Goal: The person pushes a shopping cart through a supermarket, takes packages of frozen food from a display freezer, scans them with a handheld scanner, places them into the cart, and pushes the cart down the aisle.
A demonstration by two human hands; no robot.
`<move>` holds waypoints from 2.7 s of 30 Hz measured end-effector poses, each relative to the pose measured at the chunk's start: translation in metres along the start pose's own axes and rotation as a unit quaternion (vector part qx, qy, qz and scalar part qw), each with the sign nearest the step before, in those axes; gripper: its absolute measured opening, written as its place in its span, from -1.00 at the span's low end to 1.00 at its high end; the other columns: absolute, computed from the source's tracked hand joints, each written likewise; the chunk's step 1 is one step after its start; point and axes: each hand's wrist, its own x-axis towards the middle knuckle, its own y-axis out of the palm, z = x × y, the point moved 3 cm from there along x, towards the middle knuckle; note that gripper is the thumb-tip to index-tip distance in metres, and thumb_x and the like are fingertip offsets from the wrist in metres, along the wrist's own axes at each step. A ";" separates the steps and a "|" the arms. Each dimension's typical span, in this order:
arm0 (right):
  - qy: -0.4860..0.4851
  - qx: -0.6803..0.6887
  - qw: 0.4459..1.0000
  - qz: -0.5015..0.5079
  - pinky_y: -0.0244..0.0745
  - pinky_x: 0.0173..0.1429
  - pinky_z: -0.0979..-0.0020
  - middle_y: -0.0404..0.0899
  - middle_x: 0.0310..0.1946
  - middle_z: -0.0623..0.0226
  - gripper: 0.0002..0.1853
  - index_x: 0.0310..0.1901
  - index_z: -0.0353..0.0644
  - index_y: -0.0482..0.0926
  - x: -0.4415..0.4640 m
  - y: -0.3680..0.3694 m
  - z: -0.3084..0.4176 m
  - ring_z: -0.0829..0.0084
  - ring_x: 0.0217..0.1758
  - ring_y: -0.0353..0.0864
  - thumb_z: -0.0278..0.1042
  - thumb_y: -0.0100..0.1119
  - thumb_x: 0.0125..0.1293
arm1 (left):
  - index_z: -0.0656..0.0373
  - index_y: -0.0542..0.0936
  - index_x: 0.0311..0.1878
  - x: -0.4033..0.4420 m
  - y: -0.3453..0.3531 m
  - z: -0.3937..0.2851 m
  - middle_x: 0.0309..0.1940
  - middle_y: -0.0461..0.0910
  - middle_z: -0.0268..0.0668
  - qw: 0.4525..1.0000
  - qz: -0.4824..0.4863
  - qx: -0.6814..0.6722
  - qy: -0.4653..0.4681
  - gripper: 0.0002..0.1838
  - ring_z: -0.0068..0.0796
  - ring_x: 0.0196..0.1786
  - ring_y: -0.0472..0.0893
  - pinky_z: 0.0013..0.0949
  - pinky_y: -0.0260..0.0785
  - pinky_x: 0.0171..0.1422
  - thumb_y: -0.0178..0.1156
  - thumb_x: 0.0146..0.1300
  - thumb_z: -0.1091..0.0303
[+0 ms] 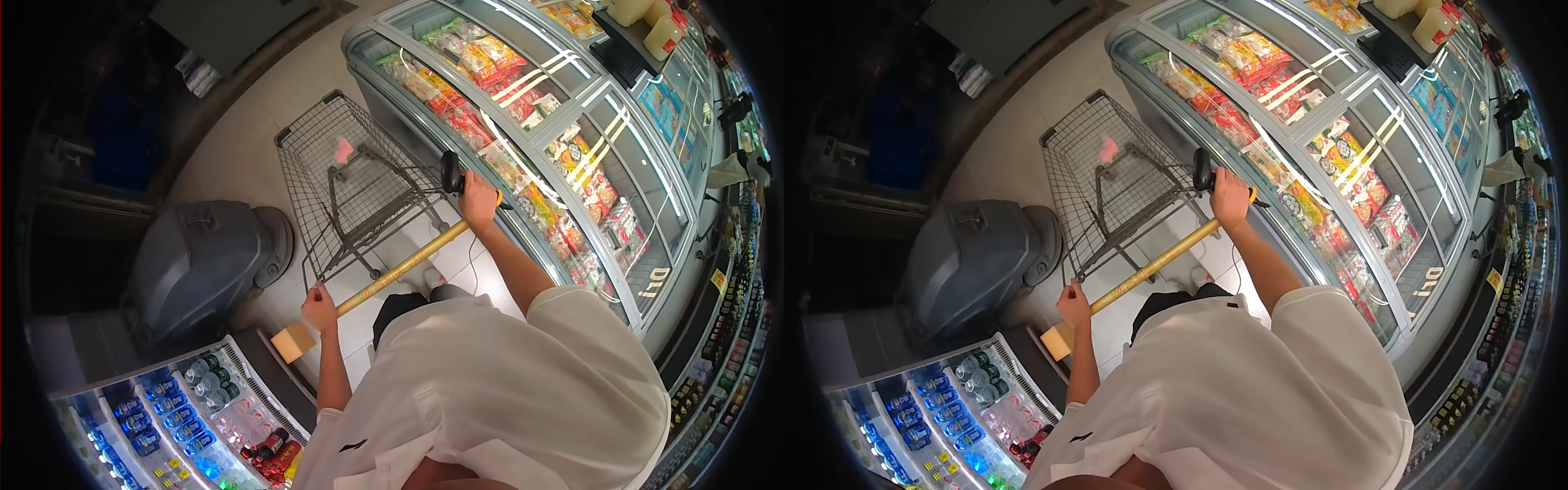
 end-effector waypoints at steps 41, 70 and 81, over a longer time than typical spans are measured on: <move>0.063 -0.015 0.998 -0.025 0.47 -0.06 0.14 0.59 -0.26 0.23 -0.67 -0.11 -0.09 0.47 0.168 0.099 0.120 0.12 -0.14 0.63 -0.42 0.26 0.05 | 0.01 0.61 0.09 0.215 -0.190 -0.399 -0.03 0.69 0.08 0.058 0.493 -0.755 0.428 -0.71 0.02 0.10 0.60 -0.11 0.51 0.16 0.33 0.32 0.32; 0.046 -0.014 0.998 -0.034 0.49 -0.07 0.13 0.61 -0.26 0.20 -0.63 -0.10 -0.09 0.50 0.173 0.097 0.125 0.10 -0.14 0.64 -0.40 0.30 -0.01 | -0.03 0.70 -0.13 0.229 -0.198 -0.380 -0.18 0.72 -0.21 0.294 0.386 -0.786 0.382 -0.77 -0.37 -0.17 0.61 -0.39 0.51 -0.13 0.40 0.10 0.37; 0.065 -0.023 0.997 -0.016 0.52 -0.06 0.12 0.62 -0.25 0.17 -0.62 -0.11 -0.10 0.51 0.172 0.100 0.123 0.07 -0.15 0.65 -0.38 0.33 -0.03 | 0.11 0.62 -0.39 0.258 -0.173 -0.329 -0.38 0.62 -0.22 0.478 0.194 -0.751 0.412 -0.83 -0.36 -0.32 0.59 -0.39 0.46 -0.35 0.44 -0.04 0.42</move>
